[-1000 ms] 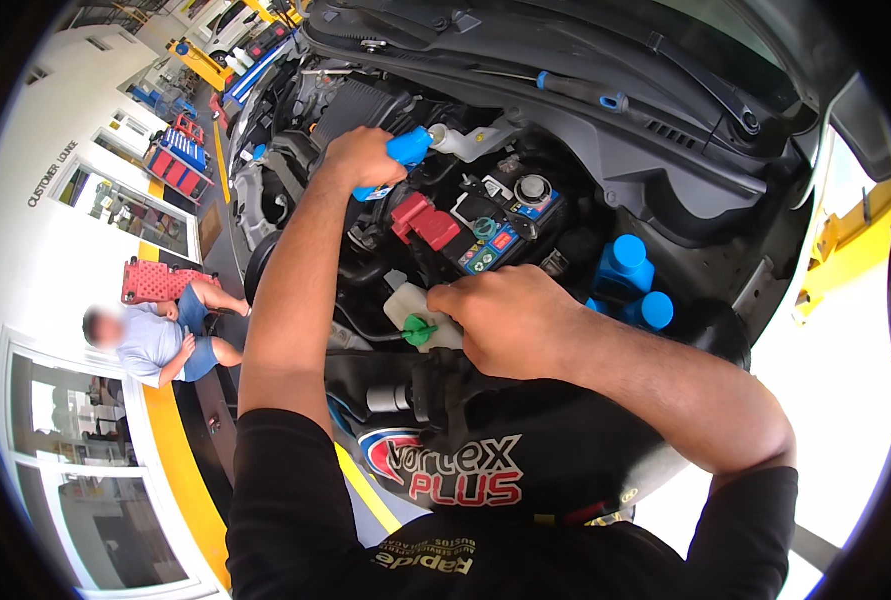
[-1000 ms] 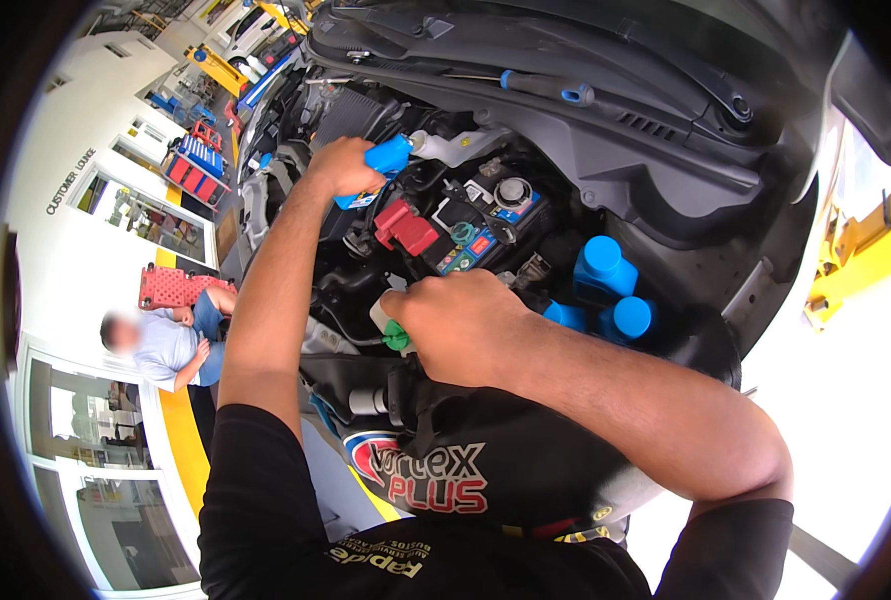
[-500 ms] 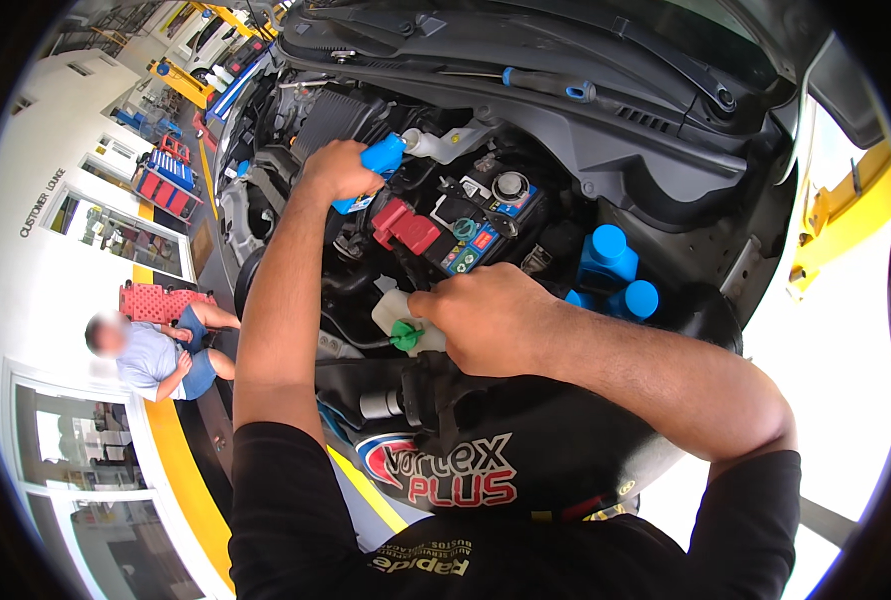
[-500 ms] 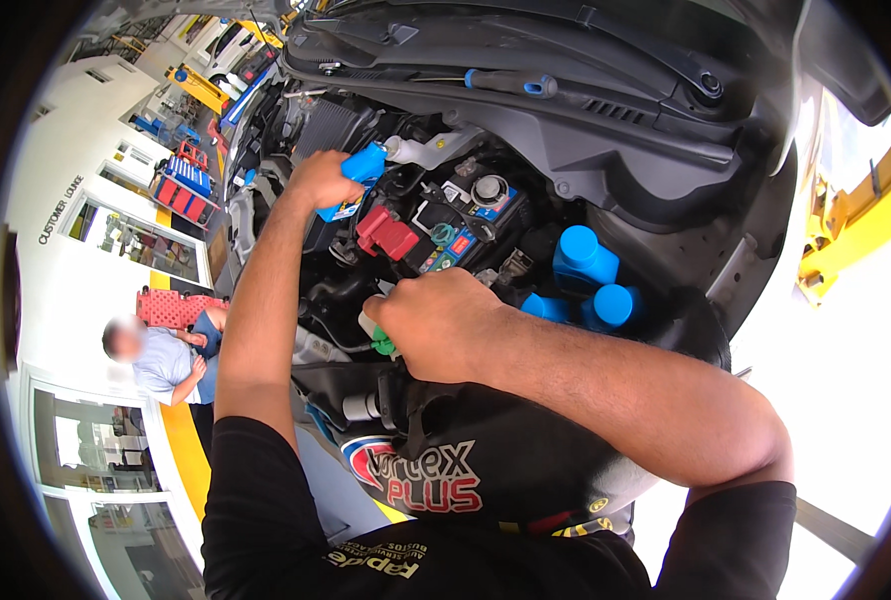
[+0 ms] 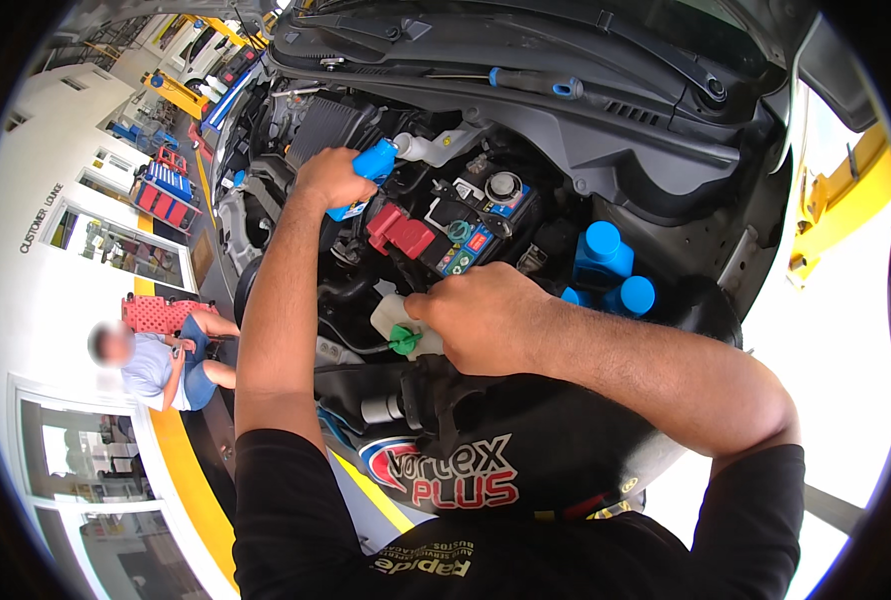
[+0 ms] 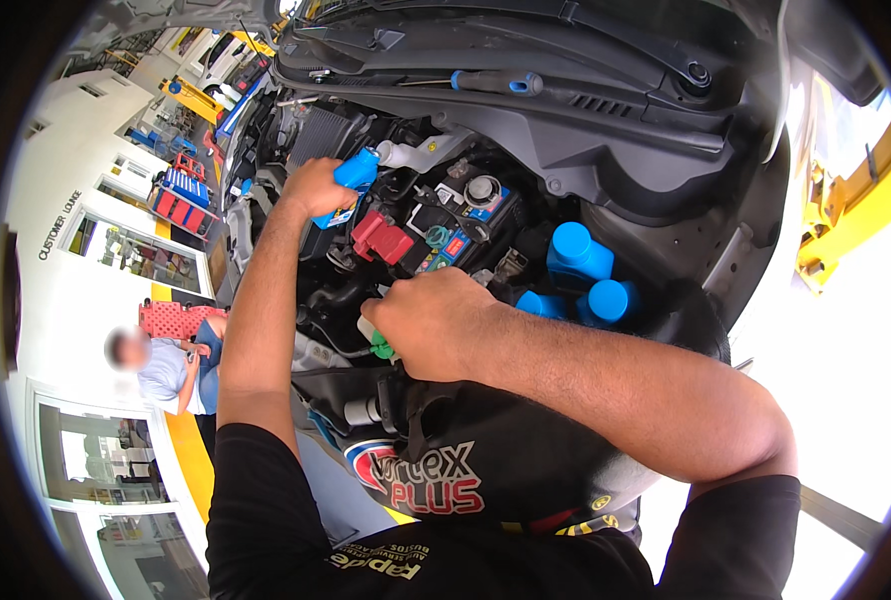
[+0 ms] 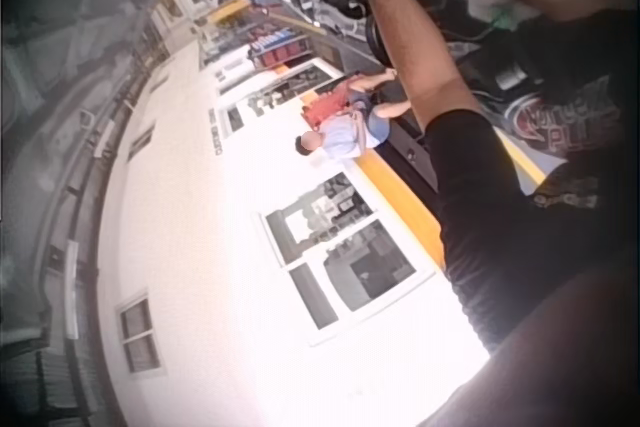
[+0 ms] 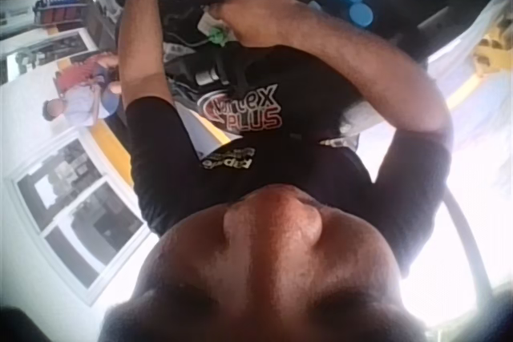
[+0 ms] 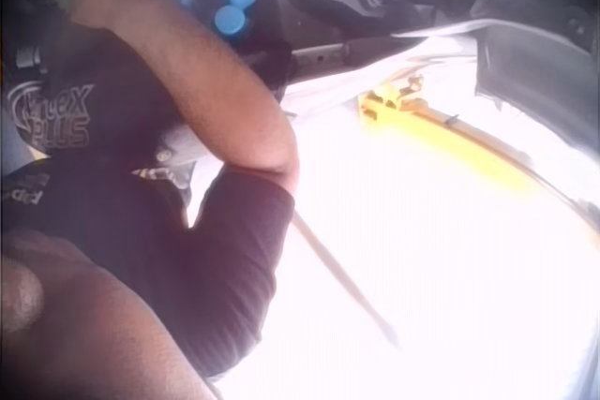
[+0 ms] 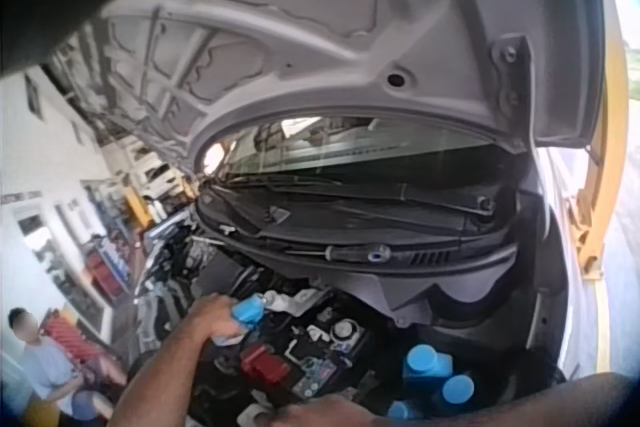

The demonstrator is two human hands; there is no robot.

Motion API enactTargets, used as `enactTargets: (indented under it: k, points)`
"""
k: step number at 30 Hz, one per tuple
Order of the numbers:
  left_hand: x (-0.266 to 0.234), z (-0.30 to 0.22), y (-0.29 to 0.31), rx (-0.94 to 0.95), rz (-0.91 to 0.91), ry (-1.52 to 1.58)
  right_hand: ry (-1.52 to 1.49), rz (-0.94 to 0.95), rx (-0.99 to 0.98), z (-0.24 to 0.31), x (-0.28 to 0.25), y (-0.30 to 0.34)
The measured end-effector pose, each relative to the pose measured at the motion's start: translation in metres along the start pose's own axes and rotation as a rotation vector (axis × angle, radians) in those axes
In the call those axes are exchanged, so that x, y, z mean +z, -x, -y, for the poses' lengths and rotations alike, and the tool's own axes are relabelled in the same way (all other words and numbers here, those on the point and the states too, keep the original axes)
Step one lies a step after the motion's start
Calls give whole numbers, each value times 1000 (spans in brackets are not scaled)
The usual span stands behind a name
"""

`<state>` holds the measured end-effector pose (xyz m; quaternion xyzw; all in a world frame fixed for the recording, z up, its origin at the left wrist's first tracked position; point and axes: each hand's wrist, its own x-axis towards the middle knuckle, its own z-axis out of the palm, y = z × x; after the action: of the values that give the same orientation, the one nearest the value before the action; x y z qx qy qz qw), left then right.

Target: The person opens a blue fluid bottle and pours its contents into a funnel placed in the car's engine bay. They handle the bottle and funnel repeatedly, adjusting position and wiping the bottle with a cloth during the process.

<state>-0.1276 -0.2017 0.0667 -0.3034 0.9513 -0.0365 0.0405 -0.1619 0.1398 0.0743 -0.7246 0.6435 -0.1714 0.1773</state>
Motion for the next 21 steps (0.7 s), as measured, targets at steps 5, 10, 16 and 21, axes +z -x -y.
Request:
enactTargets:
  k: [5, 10, 16, 21]
  points:
    - [-9, -7, -3, -47, 120, -62, 1, 8, 15, 0, -2, 0]
    - [-10, -7, -3, -47, 135, -74, 4, 18, 13, -1, 0, 0]
    - [-7, -4, -3, -28, 107, -71, 3, 41, 24, 0, -3, 0]
    - [-7, -5, -2, -7, 73, -45, 13, 31, 18, -1, -3, 0]
